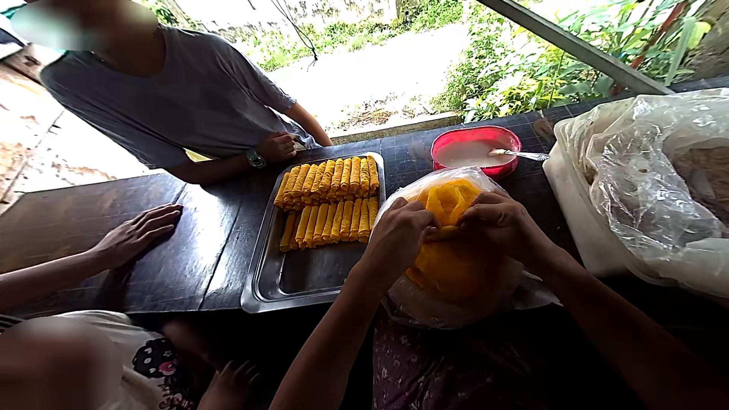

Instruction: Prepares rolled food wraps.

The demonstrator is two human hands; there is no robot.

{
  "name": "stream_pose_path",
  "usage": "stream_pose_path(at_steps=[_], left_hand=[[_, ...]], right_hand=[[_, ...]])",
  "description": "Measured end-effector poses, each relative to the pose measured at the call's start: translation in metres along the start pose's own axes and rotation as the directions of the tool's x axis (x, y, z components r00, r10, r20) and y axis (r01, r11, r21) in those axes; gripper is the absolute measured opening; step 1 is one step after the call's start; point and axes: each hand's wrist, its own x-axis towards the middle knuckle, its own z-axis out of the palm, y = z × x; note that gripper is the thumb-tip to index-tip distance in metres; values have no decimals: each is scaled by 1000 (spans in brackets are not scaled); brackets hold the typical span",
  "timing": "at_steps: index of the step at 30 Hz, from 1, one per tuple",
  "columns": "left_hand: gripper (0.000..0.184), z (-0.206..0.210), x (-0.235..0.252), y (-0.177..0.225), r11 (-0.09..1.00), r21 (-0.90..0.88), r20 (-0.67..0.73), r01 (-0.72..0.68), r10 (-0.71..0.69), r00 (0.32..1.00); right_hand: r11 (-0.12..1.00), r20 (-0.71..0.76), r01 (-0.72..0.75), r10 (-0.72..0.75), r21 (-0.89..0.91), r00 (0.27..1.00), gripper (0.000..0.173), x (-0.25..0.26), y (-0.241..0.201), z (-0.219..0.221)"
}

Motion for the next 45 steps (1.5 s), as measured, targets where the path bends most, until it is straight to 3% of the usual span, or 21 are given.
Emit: stream_pose_path(at_steps=[2,6,10,18,25,27,29,31,34,38,42,45], left_hand=[[5,3,2,3,1000,26,-19,-17,17,1000],[20,9,-8,22,981,167,-71,-97,110,991],[25,11,-19,32,963,258,-65,-83,103,993],[6,-4,3,3,1000,-11,-31,-1,1,1000],[5,-1,15,-3,999,43,-23,20,-19,1000],[12,3,15,0,997,76,-25,-32,34,999],[32,9,12,4,990,95,-44,-106,111,993],[42,14,6,6,980,128,-45,-155,162,986],[39,18,1,6,968,173,-52,-180,192,980],[33,17,4,7,954,224,-36,-200,213,976],[36,11,3,14,941,254,0,-222,229,973],[35,6,-12,29,941,235,19,-244,246,969]], right_hand=[[998,-28,35,-36,-54,999,10,1,-3,2],[938,-97,154,-192,-311,977,18,-19,-11,11],[896,-135,122,-197,-427,971,24,-36,-17,15],[983,-146,30,-57,-183,988,17,-9,-5,5],[995,-124,-78,69,-68,990,15,2,3,3],[993,-103,-102,96,-51,990,10,4,4,1],[994,-86,-110,108,-16,990,9,7,8,-5],[991,-136,-136,133,-12,982,13,17,20,-17],[945,-220,-230,179,-231,959,27,39,45,-32],[731,-76,-380,413,-567,908,39,63,76,-25],[564,32,-423,625,-709,780,29,77,91,-15],[584,52,-447,644,-677,763,26,79,94,-19]])
